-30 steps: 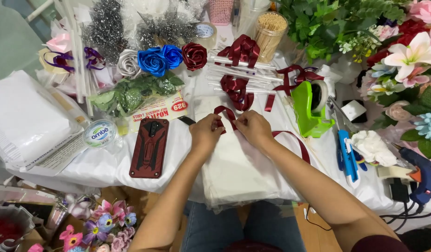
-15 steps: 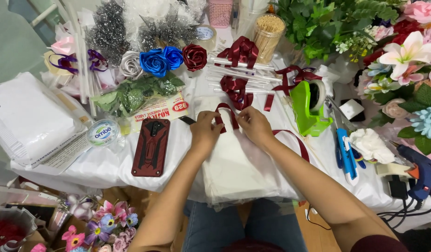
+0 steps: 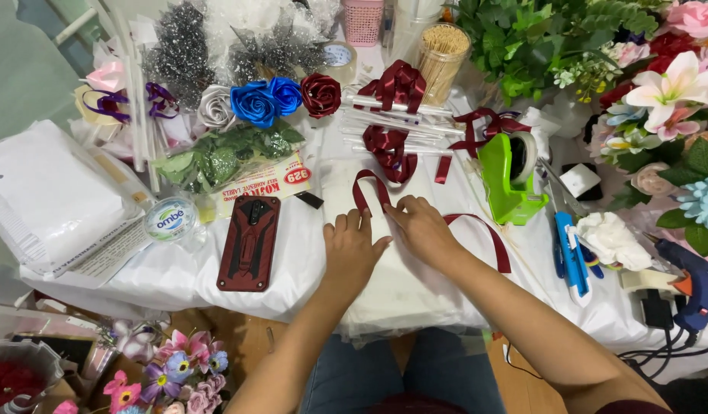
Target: The person attaches a maroon ribbon to a white plastic bag using a hot glue gun, then inserts a clear plastic rod into the ribbon loop to form a handle. The person repeats this process for a second bag.
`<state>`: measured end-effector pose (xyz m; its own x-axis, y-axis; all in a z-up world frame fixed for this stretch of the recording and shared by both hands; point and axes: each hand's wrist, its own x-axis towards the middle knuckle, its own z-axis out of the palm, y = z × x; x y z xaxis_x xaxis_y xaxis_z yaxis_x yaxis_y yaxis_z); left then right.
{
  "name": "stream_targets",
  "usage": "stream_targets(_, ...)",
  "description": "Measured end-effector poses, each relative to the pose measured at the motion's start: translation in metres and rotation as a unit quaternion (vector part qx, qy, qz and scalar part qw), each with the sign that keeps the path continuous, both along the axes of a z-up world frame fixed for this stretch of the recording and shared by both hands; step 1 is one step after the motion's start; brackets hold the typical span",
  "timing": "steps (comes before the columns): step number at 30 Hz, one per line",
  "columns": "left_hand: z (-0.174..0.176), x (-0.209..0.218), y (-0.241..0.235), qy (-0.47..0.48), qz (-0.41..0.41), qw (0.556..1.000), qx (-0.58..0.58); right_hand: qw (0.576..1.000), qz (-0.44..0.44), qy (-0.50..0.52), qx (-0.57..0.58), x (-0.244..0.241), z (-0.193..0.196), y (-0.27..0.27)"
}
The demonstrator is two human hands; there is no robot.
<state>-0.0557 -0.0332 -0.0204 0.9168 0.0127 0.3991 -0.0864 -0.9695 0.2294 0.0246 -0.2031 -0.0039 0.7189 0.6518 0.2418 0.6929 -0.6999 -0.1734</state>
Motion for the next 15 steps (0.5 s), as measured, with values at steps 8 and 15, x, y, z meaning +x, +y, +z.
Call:
stream_targets(8,-0.007,0.007,0.0,0.057,-0.005,0.997,0.049,0.995,0.01,-0.085,-0.054,0.011,-0.03,-0.001)
stream_targets(15,0.002,0.008,0.001,0.086,-0.018,0.993,0.073,0.992,0.011,-0.099,-0.074,0.009,-0.028,0.002)
